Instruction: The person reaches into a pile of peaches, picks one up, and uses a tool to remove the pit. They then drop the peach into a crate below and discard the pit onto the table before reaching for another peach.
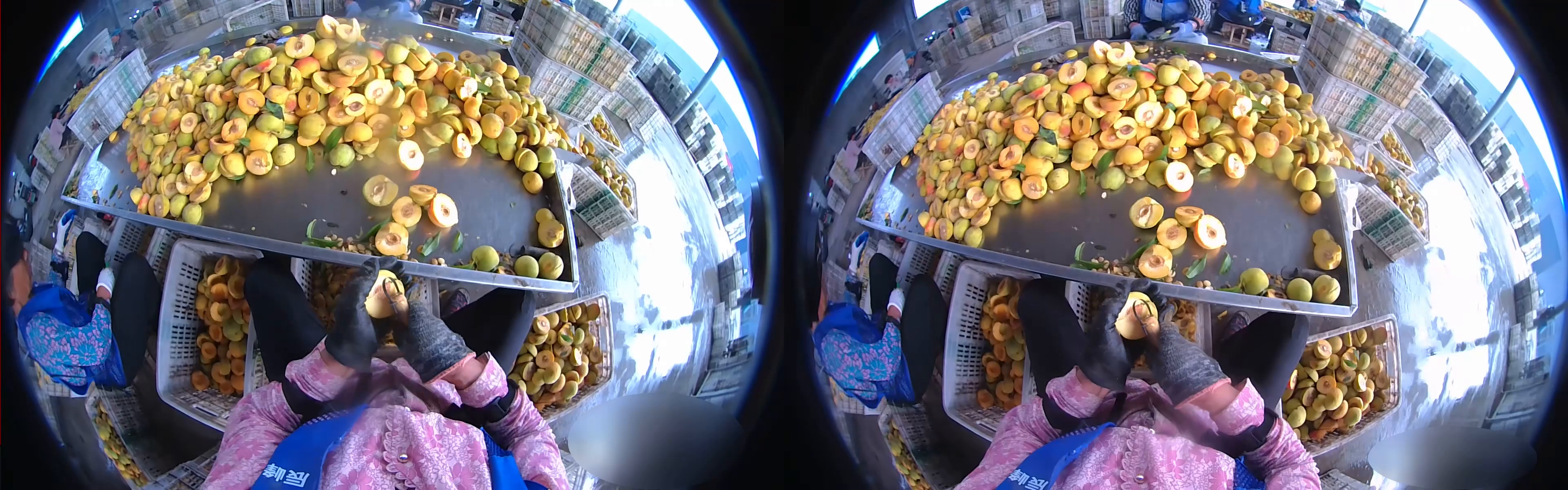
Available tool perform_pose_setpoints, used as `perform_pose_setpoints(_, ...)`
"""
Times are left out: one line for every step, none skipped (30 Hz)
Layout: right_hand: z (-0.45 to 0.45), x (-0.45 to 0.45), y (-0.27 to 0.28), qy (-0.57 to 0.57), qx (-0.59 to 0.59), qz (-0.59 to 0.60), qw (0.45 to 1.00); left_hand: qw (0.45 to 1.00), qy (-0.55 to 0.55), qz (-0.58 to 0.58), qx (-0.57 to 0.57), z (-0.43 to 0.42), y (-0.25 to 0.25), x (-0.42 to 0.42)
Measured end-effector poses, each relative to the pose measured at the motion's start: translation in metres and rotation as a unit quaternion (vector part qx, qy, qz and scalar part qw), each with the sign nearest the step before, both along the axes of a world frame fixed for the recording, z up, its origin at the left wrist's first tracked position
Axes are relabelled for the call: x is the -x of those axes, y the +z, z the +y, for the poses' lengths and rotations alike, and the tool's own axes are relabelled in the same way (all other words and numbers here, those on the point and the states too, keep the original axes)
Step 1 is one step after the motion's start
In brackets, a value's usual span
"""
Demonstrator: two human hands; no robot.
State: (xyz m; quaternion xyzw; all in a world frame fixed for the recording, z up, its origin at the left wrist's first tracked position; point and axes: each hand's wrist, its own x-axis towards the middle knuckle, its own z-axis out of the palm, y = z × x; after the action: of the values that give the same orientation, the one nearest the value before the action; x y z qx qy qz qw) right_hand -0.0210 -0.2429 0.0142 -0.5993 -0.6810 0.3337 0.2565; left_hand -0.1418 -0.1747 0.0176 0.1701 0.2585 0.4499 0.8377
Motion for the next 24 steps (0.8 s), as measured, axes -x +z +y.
perform_pose_setpoints(0.0,0.001,-0.004,0.0,-0.008,0.006,1.0,0.999,-0.003,-0.04,0.029,0.0,0.01,0.0)
perform_pose_setpoints(0.001,0.002,-0.009,-0.001,-0.016,0.012,1.0,0.999,-0.015,-0.042,0.021,0.0,0.002,0.001)
perform_pose_setpoints(0.002,0.004,-0.003,0.003,-0.015,0.003,1.0,0.999,-0.026,-0.044,0.013,0.002,-0.007,0.003)
perform_pose_setpoints(0.004,0.006,0.0,0.006,-0.013,-0.006,1.0,0.998,-0.037,-0.045,0.004,0.002,-0.014,0.004)
perform_pose_setpoints(0.006,0.005,-0.017,0.014,0.011,0.07,0.997,0.999,-0.027,-0.004,-0.037,0.001,-0.02,0.004)
perform_pose_setpoints(0.009,0.003,-0.052,0.022,0.035,0.146,0.988,0.996,-0.017,0.038,-0.077,-0.001,-0.021,0.004)
perform_pose_setpoints(0.011,0.005,-0.069,0.015,0.054,0.205,0.977,0.99,-0.007,0.08,-0.118,-0.001,-0.022,0.004)
perform_pose_setpoints(0.013,0.007,-0.086,0.008,0.071,0.264,0.962,0.985,-0.006,0.113,-0.133,0.0,-0.028,0.004)
perform_pose_setpoints(0.017,0.015,-0.084,-0.012,0.083,0.306,0.948,0.978,-0.005,0.147,-0.148,0.003,-0.036,0.004)
perform_pose_setpoints(0.015,0.016,-0.078,-0.024,0.087,0.308,0.947,0.97,-0.004,0.181,-0.162,0.004,-0.042,0.004)
perform_pose_setpoints(0.013,0.018,-0.071,-0.035,0.092,0.31,0.946,0.965,0.0,0.199,-0.173,0.003,-0.046,0.006)
perform_pose_setpoints(0.011,0.022,-0.018,-0.037,0.087,0.27,0.958,0.959,0.004,0.217,-0.183,0.004,-0.043,0.006)
perform_pose_setpoints(0.01,0.024,0.01,-0.038,0.083,0.23,0.969,0.953,0.008,0.235,-0.193,0.005,-0.041,0.007)
perform_pose_setpoints(0.008,0.024,-0.002,-0.018,0.051,0.157,0.986,0.968,0.006,0.194,-0.161,0.007,-0.047,0.009)
perform_pose_setpoints(0.003,0.023,-0.026,0.004,0.019,0.083,0.996,0.98,0.005,0.151,-0.129,0.009,-0.055,0.011)
perform_pose_setpoints(0.0,0.023,-0.041,0.025,-0.013,0.008,1.0,0.989,0.004,0.109,-0.095,0.012,-0.057,0.013)
perform_pose_setpoints(-0.002,0.024,-0.052,0.037,-0.019,0.008,0.999,0.971,-0.023,0.175,-0.159,0.012,-0.055,0.018)
perform_pose_setpoints(-0.003,0.026,-0.057,0.049,-0.026,0.007,0.998,0.944,-0.049,0.239,-0.223,0.012,-0.045,0.022)
perform_pose_setpoints(-0.004,0.027,-0.059,0.042,-0.012,0.045,0.998,0.925,-0.061,0.274,-0.258,0.013,-0.046,0.025)
perform_pose_setpoints(-0.003,0.028,-0.06,0.034,0.001,0.082,0.996,0.903,-0.072,0.307,-0.293,0.014,-0.047,0.027)
perform_pose_setpoints(-0.002,0.031,-0.055,0.005,0.036,0.159,0.987,0.897,-0.069,0.314,-0.302,0.015,-0.054,0.028)
perform_pose_setpoints(-0.003,0.032,-0.058,0.001,0.027,0.164,0.986,0.885,-0.068,0.33,-0.321,0.015,-0.059,0.03)
perform_pose_setpoints(-0.003,0.034,-0.06,-0.003,0.019,0.168,0.986,0.872,-0.067,0.346,-0.339,0.014,-0.062,0.031)
perform_pose_setpoints(-0.004,0.032,-0.075,0.021,-0.033,0.099,0.994,0.851,-0.065,0.371,-0.366,0.015,-0.056,0.031)
